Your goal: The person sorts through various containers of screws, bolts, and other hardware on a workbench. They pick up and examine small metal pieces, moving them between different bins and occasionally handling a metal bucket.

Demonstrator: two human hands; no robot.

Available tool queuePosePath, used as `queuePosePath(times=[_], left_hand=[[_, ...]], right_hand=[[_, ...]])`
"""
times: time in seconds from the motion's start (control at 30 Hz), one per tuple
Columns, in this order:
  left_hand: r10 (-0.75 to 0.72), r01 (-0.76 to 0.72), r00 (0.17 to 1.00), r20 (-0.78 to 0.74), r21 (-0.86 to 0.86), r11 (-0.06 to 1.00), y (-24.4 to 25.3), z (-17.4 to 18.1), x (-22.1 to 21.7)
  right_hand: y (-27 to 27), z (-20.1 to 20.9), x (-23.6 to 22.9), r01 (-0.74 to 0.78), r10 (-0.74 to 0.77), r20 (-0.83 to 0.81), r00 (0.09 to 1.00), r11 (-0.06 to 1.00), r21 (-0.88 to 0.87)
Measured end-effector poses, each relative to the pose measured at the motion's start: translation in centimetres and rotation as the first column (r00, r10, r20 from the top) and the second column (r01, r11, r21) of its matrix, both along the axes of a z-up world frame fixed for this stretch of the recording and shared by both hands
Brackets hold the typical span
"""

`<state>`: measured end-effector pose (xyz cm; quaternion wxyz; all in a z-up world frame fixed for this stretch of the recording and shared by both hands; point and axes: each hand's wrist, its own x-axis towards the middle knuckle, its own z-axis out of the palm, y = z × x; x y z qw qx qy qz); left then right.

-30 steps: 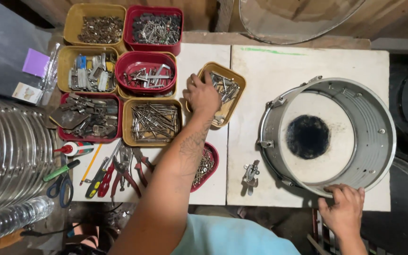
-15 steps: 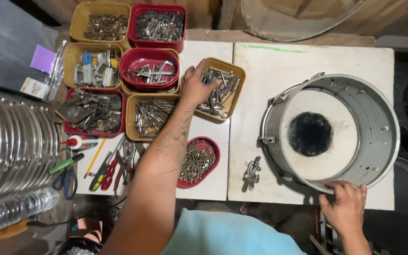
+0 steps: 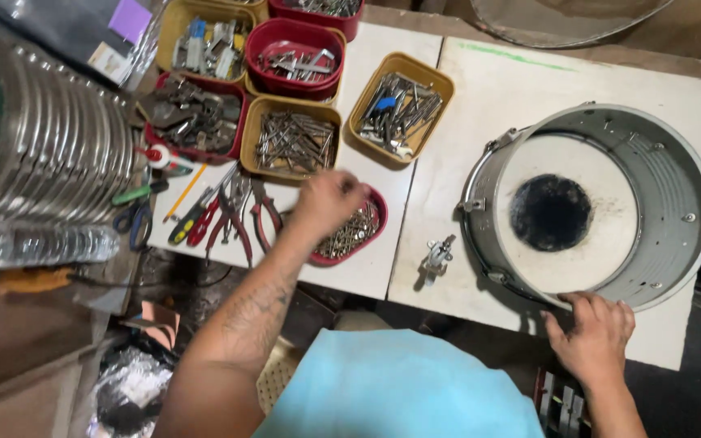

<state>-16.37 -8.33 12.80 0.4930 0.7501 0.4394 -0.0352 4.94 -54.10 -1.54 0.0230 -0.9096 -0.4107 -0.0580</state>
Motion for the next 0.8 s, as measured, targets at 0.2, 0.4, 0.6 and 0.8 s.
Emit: queuePosePath(times=[0.2, 0.4, 0.6, 0.8], left_hand=[[-0.349, 0.413, 0.91, -0.223, 0.542, 0.732, -8.3, -14.2, -2.2], [-0.509, 0.564, 0.819, -0.266, 0.538, 0.627, -10.1, -13.1, -5.1], [-0.232, 0.422, 0.906, -0.353, 0.726, 0.543, -9.3, -11.5, -9.9], [-0.124, 0.216, 0.973, -0.194, 0.575, 0.789, -7.3, -11.7, -8.2]], right_hand=[[-0.6, 0.0, 0.8, -0.026, 0.017, -0.108, 0.994, 0.996, -0.083], [-1.1, 0.2, 1.2, -0.13, 0.127, -0.105, 0.986, 0.991, -0.022], [-1.5, 0.0, 1.5, -0.141, 0.136, -0.111, 0.985, 0.989, -0.039], [-1.5, -0.2, 1.5, -0.156, 0.154, -0.062, 0.986, 0.987, -0.03]])
